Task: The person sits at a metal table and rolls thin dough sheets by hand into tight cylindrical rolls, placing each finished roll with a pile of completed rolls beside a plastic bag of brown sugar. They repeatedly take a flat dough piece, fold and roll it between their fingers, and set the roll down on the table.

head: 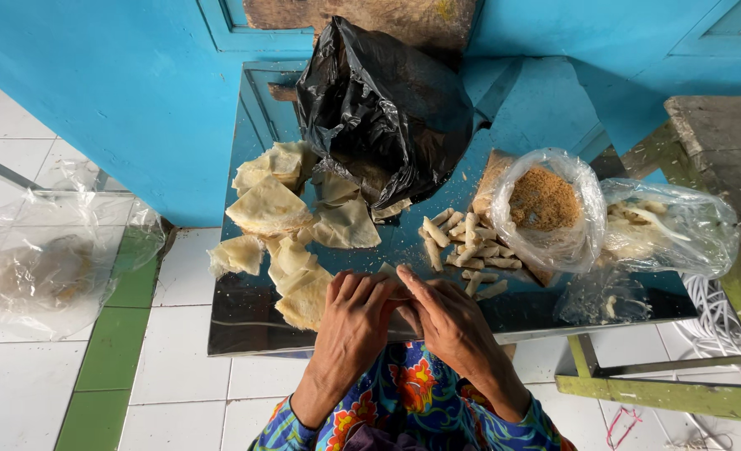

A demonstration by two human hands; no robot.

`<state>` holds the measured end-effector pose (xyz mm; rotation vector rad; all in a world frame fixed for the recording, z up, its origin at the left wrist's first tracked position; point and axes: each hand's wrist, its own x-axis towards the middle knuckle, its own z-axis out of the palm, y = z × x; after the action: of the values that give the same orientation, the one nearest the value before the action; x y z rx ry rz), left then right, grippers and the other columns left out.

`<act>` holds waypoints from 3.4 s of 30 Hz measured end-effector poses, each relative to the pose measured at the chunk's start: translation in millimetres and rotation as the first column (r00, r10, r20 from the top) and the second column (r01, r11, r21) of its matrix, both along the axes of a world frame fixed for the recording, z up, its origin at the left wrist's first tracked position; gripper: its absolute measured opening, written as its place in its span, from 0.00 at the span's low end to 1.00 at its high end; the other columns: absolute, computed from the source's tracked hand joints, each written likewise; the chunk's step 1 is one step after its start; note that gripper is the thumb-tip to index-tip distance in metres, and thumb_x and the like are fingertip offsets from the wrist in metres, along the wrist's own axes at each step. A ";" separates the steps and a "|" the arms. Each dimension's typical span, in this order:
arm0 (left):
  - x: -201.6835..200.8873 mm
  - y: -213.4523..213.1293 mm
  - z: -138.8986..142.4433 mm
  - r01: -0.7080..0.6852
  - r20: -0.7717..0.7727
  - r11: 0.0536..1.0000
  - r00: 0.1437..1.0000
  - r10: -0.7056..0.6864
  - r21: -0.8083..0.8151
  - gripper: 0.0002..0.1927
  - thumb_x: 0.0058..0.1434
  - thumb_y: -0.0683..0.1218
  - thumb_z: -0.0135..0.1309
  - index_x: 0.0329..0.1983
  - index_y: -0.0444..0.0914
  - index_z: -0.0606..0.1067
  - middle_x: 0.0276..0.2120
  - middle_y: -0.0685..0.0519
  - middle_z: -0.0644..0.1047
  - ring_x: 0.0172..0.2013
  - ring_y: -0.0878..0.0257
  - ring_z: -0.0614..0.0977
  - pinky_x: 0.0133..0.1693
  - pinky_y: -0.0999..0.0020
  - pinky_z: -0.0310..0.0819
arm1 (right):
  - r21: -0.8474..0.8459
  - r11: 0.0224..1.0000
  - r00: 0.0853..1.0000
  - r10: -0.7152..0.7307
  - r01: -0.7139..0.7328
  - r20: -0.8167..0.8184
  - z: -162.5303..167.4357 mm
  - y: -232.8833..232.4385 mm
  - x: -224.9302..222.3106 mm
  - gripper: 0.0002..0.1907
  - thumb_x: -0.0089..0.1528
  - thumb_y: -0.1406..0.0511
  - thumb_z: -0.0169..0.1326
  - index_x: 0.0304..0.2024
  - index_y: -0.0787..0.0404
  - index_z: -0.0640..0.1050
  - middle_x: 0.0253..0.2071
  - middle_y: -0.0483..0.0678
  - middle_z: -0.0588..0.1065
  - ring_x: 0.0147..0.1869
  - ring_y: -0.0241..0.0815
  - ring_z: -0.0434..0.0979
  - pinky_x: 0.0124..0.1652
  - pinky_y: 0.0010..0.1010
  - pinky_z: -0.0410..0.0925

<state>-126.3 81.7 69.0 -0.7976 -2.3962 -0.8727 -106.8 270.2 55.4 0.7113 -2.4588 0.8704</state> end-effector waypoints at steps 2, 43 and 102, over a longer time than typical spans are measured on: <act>-0.1 -3.6 0.5 0.015 0.038 0.998 0.999 -0.017 0.062 0.13 0.59 0.41 0.60 0.47 0.38 0.76 0.45 0.51 0.78 0.49 0.52 0.77 0.55 0.54 0.67 | -0.015 0.999 0.999 -0.031 0.032 0.028 2.8 1.3 0.9 0.35 0.61 0.69 0.62 0.69 0.62 0.65 0.44 0.50 0.79 0.46 0.47 0.79 0.47 0.38 0.72; -9.8 4.7 19.1 0.001 0.096 0.999 0.995 0.003 -0.049 0.13 0.56 0.41 0.60 0.46 0.43 0.79 0.42 0.57 0.78 0.47 0.59 0.78 0.62 0.50 0.62 | -0.205 0.783 0.808 -0.557 0.588 0.192 14.1 68.8 51.4 0.20 0.64 0.79 0.51 0.58 0.63 0.76 0.51 0.54 0.79 0.54 0.46 0.82 0.50 0.30 0.74; -2.7 -7.8 11.1 0.080 -0.002 0.994 0.997 -0.080 -0.081 0.12 0.57 0.42 0.62 0.45 0.47 0.81 0.42 0.59 0.77 0.51 0.63 0.78 0.66 0.37 0.52 | 0.398 0.915 0.955 -0.059 -0.064 0.290 52.8 9.3 -50.1 0.37 0.54 0.70 0.59 0.67 0.45 0.74 0.42 0.40 0.69 0.51 0.41 0.65 0.54 0.36 0.55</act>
<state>-129.0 73.9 80.1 -0.9318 -2.4219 -0.8077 -156.8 279.4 108.2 0.7645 -2.9563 0.4950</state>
